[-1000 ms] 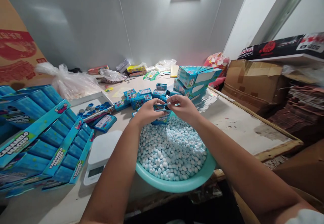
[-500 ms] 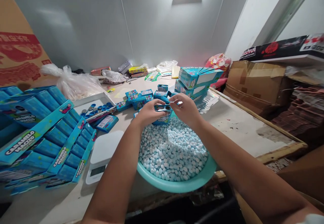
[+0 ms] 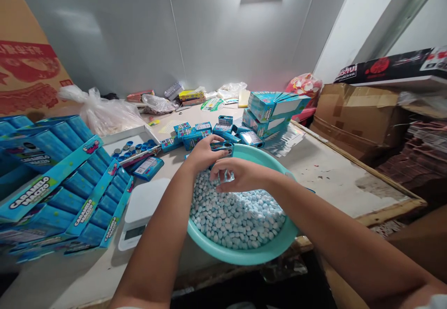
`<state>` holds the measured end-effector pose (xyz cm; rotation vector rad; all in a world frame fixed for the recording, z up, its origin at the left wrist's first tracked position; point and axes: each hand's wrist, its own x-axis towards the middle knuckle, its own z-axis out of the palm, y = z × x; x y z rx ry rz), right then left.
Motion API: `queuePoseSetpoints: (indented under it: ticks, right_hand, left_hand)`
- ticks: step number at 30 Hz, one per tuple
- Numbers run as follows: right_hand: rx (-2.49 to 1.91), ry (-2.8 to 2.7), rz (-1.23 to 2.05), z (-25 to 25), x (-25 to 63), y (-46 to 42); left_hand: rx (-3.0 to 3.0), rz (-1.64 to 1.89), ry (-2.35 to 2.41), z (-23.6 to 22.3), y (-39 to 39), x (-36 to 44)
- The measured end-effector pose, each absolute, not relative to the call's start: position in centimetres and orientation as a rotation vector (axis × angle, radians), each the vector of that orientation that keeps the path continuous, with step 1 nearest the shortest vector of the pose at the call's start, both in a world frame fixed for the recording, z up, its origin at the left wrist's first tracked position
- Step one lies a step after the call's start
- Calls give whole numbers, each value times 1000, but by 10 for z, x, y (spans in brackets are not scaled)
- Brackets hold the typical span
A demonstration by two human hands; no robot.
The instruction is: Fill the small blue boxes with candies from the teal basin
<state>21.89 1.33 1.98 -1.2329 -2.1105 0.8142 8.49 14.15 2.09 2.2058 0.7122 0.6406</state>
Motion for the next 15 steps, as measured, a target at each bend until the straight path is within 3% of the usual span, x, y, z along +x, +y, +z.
queuePoseSetpoints:
  ticks: [15]
  right_hand:
    - [-1480, -2428, 852, 16, 216, 14]
  left_hand:
    - [2225, 648, 766, 19, 140, 87]
